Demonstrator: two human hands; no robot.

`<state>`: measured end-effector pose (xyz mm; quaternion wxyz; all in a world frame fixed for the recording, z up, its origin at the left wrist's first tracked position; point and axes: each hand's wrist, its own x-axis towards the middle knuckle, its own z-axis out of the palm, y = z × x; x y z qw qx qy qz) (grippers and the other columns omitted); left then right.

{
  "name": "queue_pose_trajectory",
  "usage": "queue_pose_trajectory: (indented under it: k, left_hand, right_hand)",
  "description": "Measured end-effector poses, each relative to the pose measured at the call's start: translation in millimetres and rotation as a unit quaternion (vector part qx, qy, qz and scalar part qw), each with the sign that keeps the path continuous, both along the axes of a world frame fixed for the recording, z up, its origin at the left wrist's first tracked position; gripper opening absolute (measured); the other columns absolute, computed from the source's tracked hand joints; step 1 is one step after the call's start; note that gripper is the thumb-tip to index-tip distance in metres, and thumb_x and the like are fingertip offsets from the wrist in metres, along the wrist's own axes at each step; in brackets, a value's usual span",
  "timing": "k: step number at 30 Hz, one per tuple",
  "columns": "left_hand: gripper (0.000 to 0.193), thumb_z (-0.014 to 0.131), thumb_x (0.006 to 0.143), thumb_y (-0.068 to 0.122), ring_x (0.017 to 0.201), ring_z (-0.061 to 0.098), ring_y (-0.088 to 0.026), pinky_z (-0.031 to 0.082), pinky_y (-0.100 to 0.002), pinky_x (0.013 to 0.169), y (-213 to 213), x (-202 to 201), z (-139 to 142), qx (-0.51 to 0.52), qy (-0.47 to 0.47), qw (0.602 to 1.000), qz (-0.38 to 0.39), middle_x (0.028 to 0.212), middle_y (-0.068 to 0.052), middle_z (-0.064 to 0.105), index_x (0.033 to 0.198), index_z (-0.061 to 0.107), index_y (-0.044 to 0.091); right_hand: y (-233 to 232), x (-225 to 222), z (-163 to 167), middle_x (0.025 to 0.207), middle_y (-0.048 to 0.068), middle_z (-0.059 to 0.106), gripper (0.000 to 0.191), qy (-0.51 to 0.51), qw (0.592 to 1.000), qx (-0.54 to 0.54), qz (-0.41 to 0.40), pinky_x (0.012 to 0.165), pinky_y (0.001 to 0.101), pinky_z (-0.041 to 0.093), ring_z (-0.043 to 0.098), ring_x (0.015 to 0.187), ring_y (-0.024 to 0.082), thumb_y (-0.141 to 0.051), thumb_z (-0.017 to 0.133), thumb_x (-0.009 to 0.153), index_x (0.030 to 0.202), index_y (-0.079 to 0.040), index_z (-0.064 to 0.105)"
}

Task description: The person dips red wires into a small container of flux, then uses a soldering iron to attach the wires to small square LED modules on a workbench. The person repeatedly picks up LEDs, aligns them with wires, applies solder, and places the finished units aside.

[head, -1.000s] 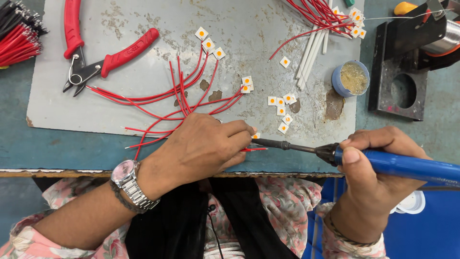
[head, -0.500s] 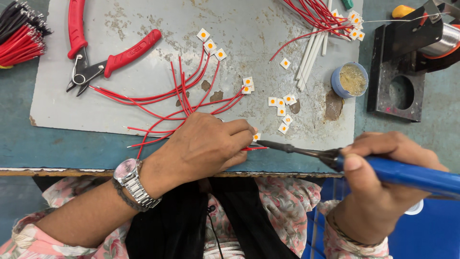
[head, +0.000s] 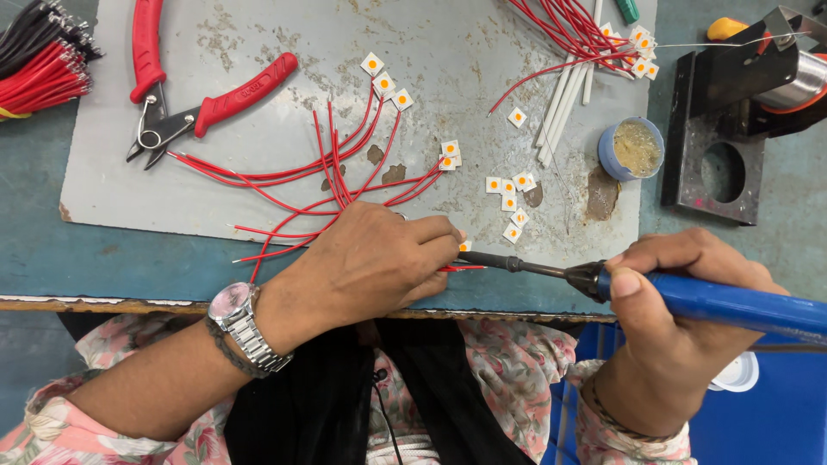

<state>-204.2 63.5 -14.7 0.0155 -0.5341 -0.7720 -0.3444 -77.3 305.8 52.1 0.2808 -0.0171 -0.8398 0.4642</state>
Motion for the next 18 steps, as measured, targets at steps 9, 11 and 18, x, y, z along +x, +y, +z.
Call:
queue_pose_trajectory:
  k: [9,11,18]
  left_hand:
    - [0.027,0.078,0.081,0.026,0.063,0.068,-0.028,0.051,-0.043,0.053,0.0,0.3,-0.3,0.002,0.003,1.0,0.0,0.1,-0.003,0.07,0.088,0.062,0.006]
    - [0.027,0.078,0.081,0.026,0.063,0.068,-0.028,0.051,-0.044,0.053,0.2,0.3,-0.3,0.002,0.003,1.0,0.001,0.1,-0.003,0.07,0.088,0.062,0.006]
    - [0.026,0.077,0.081,0.026,0.063,0.068,-0.028,0.051,-0.044,0.053,0.7,0.7,-1.3,0.002,0.007,1.0,0.006,0.098,-0.003,0.07,0.089,0.063,0.006]
  right_hand:
    - [1.5,-0.8,1.2,0.082,0.01,0.069,0.029,-0.002,1.0,0.007,0.014,0.068,0.0193,0.048,0.063,0.067,0.012,-0.021,0.082,0.093,0.087,0.003,0.067]
    - [2.7,0.6,-0.5,0.081,0.01,0.069,0.029,-0.005,1.0,0.006,0.009,0.066,0.0195,0.048,0.063,0.065,0.012,-0.021,0.082,0.092,0.086,0.003,0.067]
    - [13.0,8.5,-5.3,0.084,0.012,0.069,0.03,0.024,0.999,-0.032,-0.019,0.067,0.0194,0.047,0.061,0.067,0.013,-0.019,0.085,0.094,0.09,0.005,0.067]
